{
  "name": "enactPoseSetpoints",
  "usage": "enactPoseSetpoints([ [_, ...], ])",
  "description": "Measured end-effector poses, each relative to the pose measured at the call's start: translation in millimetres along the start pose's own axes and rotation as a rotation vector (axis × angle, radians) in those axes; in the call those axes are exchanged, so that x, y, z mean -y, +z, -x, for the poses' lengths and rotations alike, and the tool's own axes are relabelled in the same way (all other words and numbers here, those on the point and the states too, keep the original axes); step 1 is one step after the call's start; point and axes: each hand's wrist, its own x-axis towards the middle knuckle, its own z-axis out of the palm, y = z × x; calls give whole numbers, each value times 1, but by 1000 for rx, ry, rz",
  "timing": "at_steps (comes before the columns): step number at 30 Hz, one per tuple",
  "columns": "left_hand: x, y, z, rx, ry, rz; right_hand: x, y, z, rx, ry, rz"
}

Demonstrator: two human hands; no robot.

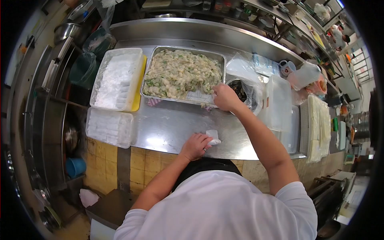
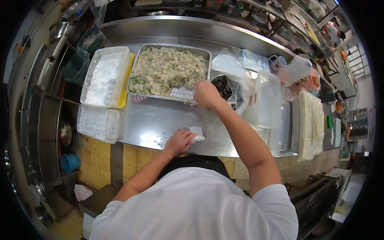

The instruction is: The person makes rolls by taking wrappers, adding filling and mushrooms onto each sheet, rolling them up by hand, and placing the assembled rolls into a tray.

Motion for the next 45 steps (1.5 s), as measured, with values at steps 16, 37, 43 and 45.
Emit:
enactPoseSetpoints([
  [16, -1, -4, -3, -19, -22, 46, 39, 71, -97, 629, -210, 218],
  [37, -1, -1, 0, -30, -9, 45, 61, 60, -63, 350, 48, -427],
  [43, 0, 0, 1, -36, -4, 53, 70, 60, -58, 402, -32, -404],
  [45, 2, 6, 4, -40, 0, 63, 74, 38, -36, 379, -49, -501],
])
